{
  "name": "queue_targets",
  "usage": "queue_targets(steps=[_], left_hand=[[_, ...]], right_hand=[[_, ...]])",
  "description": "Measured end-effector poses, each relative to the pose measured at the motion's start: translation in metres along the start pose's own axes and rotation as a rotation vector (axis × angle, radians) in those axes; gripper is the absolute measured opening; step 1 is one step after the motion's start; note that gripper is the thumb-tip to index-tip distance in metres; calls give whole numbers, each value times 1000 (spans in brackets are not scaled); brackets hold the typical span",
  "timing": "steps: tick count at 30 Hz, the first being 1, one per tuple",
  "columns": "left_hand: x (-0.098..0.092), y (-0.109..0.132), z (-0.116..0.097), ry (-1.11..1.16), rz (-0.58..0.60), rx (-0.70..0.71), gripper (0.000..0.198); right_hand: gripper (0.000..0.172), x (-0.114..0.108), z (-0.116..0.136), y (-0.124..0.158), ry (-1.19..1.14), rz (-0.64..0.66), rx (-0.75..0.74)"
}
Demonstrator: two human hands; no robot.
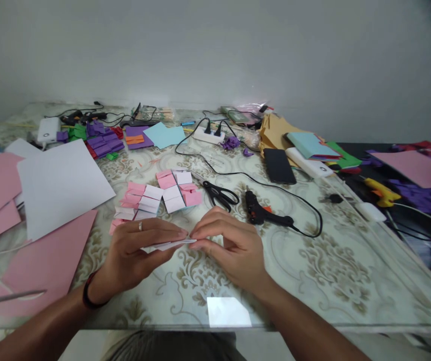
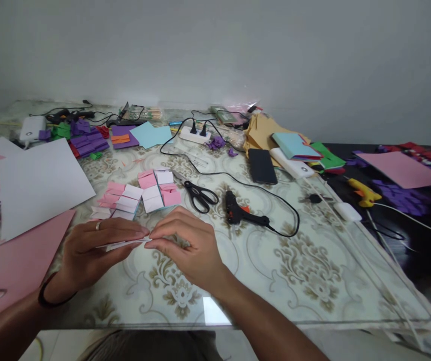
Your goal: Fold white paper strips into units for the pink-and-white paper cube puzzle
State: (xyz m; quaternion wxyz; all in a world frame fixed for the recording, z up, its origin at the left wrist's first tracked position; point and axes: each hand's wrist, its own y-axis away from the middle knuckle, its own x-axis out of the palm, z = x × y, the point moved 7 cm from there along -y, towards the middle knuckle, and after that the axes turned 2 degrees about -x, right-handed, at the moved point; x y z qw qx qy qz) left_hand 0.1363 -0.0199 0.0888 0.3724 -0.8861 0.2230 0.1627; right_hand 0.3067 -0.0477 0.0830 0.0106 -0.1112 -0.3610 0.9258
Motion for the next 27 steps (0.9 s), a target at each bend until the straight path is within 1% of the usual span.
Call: queue_targets(steps=[5, 9, 12, 13, 15, 17, 18, 21, 23, 25, 27], left_hand=[[2, 1, -2, 33, 8, -6, 26], [4, 2, 5, 113, -24, -123, 23], [5, 3, 10, 175, -50, -188, 15], [6, 3, 12, 198, -43, -214, 12], [10, 2, 18, 249, 22, -291, 6], [15, 2, 24, 273, 104, -382, 11], [15, 3, 27, 270, 125, -415, 15], [12, 3, 35, 220, 103, -483, 23], [14, 4, 39, 215, 113, -520, 25], [19, 6, 44, 246, 144, -567, 25], [24, 9, 49, 307, 156, -618, 23]], right_hand=[[8, 1, 4, 2, -13, -9, -26], [10, 2, 4, 4, -26, -23, -20], [13, 2, 4, 5, -44, -25, -13], [14, 2, 4, 5, -51, -23, -7], [16, 2, 3, 5, -74, -13, 14], [14, 1, -1, 5, -106, -5, 73], [12, 0, -6, 5, -122, -1, 125], [11, 1, -23, 8, -140, 14, 339], [11, 6, -31, 10, -127, 69, 455], [12, 12, -37, 12, -113, 127, 520], [15, 15, -41, 14, -103, 154, 565]])
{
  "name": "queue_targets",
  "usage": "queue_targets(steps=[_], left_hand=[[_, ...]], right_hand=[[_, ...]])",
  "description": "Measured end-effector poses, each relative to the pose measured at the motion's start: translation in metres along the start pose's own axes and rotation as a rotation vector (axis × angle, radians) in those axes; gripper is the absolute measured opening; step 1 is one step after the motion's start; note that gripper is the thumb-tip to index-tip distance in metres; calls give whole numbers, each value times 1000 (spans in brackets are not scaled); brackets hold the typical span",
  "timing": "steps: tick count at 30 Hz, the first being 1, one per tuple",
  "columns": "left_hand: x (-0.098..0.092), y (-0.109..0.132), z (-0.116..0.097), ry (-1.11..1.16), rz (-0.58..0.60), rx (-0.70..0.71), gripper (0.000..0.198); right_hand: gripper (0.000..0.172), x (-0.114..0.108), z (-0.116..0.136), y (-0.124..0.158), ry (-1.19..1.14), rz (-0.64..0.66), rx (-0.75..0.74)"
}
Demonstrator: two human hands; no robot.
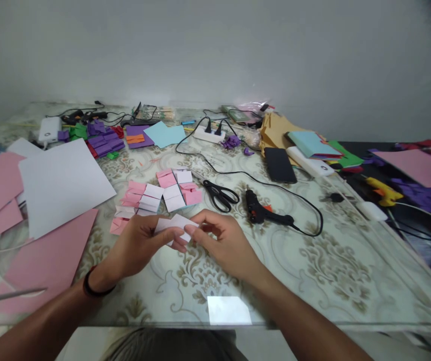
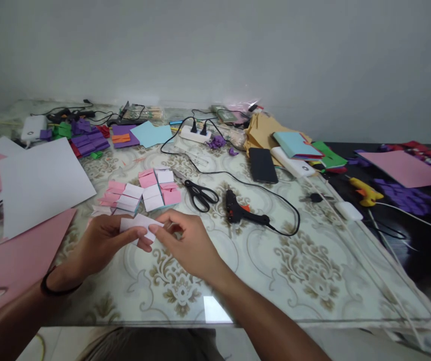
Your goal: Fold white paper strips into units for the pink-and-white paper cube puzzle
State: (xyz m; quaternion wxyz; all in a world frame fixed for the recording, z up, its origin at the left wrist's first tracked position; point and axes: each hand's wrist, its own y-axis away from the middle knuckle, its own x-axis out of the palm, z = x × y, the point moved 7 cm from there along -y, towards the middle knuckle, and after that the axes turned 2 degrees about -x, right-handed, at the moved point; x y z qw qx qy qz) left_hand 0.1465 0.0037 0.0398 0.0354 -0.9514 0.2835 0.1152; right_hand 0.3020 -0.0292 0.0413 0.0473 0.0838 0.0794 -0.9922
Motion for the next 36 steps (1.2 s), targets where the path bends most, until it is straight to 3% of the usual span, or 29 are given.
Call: queue_targets(steps=[6, 12, 16, 20, 27, 36], left_hand=[[1, 0, 12, 80, 22, -137, 24], [6, 1, 14, 113, 87, -183, 28], [8, 0, 13, 184, 132, -182, 29], [3, -1, 15, 161, 86, -207, 37], [-4, -4, 12, 154, 10, -167, 36], [-13, -6, 6, 264, -50, -76, 13]], right_hand=[[24, -8, -14, -1, 5, -70, 97], [31, 3, -16, -3, 61, 118, 129], [27, -1, -11, -2, 53, 54, 81], [21, -4, -11, -2, -40, 21, 71], [28, -8, -20, -4, -132, -28, 97], [31, -17, -25, -9, -241, -112, 127]])
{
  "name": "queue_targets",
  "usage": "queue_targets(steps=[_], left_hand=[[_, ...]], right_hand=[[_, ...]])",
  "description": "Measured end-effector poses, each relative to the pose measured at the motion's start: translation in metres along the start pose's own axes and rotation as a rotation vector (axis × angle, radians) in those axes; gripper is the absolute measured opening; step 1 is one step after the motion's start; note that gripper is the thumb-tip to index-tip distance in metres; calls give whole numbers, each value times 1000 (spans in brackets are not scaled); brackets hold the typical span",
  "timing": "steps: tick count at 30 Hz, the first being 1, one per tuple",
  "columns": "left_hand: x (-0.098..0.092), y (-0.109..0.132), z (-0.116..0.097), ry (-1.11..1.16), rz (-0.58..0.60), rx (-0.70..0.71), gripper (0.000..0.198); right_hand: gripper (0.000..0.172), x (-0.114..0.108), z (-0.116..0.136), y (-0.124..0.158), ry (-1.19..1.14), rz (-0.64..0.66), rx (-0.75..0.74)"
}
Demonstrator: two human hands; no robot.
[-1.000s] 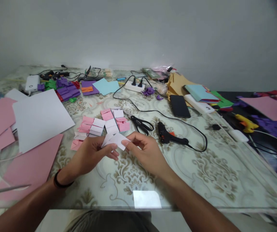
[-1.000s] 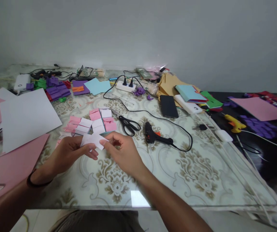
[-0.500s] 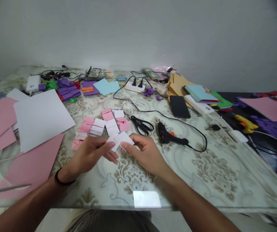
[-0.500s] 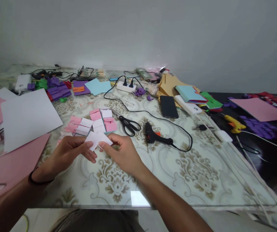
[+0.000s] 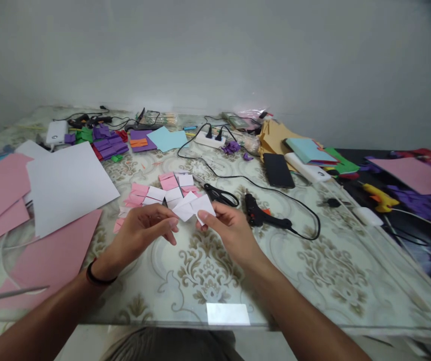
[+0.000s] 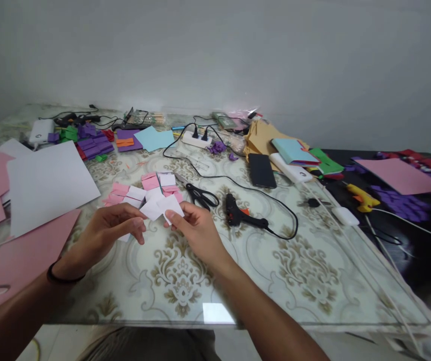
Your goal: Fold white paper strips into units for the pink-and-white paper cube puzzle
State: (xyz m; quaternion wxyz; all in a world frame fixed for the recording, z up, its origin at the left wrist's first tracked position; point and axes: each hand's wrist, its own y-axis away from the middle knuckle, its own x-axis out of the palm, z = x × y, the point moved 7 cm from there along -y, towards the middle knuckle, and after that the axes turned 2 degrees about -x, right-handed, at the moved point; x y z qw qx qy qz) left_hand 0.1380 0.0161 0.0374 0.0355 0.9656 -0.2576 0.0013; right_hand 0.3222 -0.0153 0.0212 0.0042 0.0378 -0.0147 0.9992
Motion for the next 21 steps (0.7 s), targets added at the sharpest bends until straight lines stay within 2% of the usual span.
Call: queue_targets(steps=[8, 12, 18, 21], left_hand=[[-6, -1, -2, -17, -67, 54, 17], [-3, 0, -5, -31, -31, 89, 17], [4, 0, 7, -158, 60, 67, 18], [3, 0, 11, -223, 45, 59, 24]], right_hand=[[30, 5, 0, 3, 36, 47, 13], [24, 9, 1, 3, 17, 64, -24], [20, 14, -4, 5, 73, 108, -7], [18, 18, -2, 7, 92, 132, 7]])
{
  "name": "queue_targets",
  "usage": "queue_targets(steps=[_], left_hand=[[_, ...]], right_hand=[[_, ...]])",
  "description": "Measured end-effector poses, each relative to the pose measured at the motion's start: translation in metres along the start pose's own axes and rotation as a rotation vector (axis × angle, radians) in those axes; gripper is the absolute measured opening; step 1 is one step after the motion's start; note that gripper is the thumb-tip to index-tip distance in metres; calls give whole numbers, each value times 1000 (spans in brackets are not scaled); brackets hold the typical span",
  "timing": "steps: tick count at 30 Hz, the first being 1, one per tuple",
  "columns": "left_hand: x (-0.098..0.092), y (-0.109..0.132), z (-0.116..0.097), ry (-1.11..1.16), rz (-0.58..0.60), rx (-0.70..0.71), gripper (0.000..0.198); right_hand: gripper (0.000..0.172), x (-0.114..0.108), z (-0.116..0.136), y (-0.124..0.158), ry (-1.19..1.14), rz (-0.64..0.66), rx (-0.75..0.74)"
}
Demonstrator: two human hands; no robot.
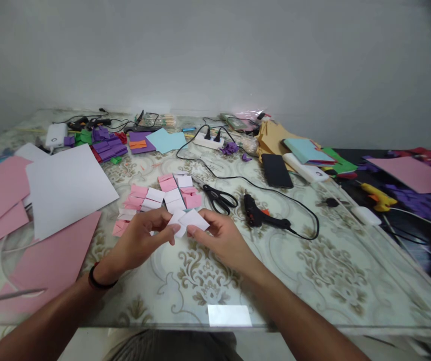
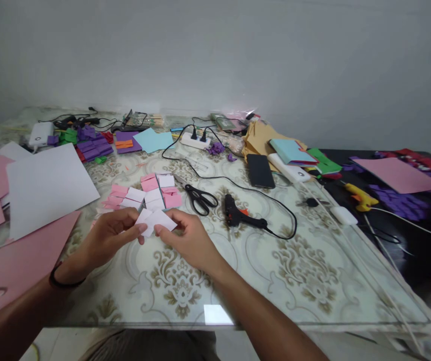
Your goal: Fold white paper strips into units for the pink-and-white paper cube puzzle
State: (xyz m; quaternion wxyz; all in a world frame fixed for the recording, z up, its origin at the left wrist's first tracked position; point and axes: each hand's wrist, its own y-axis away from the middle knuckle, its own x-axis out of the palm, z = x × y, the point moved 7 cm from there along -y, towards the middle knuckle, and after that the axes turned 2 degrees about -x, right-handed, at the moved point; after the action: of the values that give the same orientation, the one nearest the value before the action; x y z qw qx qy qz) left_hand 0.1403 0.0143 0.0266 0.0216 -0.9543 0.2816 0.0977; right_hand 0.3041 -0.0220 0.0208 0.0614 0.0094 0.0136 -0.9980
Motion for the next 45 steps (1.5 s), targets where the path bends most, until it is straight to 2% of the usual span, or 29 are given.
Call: queue_targets(steps=[5, 10, 14, 20, 26, 30, 33, 34, 37, 39, 42, 45], left_hand=[[-3, 0, 5, -42, -45, -19, 27], [1, 0, 6, -113, -2, -47, 26], [5, 0, 4, -89, 24, -63, 18], [7, 1, 7, -144, 32, -60, 26], [6, 1, 0, -131, 27, 12, 12], [15, 1, -1, -253, 114, 3, 13], [22, 4, -3, -325, 142, 39, 9], [22, 4, -7, -341, 110, 78, 10], [17, 8, -22, -369, -24, 244, 32], [14, 11, -29, -404, -72, 322, 29], [13, 11, -29, -463, -99, 312, 16], [10, 9, -24, -461, -111, 258, 7]], right_hand=[[37, -1, 10, 0, 20, -89, -123], [25, -7, 16, 3, 152, -162, -250], [18, -10, 17, 4, 208, -153, -228], [20, -4, 15, 5, 283, -111, -158], [13, -2, -1, -1, 25, -68, -68], [18, -2, -5, -3, 0, -55, -72], [9, -1, 2, -2, 104, -56, -142], [6, -1, 8, -1, 170, -61, -188], [13, 2, 26, 4, 410, -72, -377], [15, 6, 34, 8, 527, -72, -503], [15, 9, 36, 10, 609, -71, -610], [14, 9, 33, 9, 647, -84, -623]])
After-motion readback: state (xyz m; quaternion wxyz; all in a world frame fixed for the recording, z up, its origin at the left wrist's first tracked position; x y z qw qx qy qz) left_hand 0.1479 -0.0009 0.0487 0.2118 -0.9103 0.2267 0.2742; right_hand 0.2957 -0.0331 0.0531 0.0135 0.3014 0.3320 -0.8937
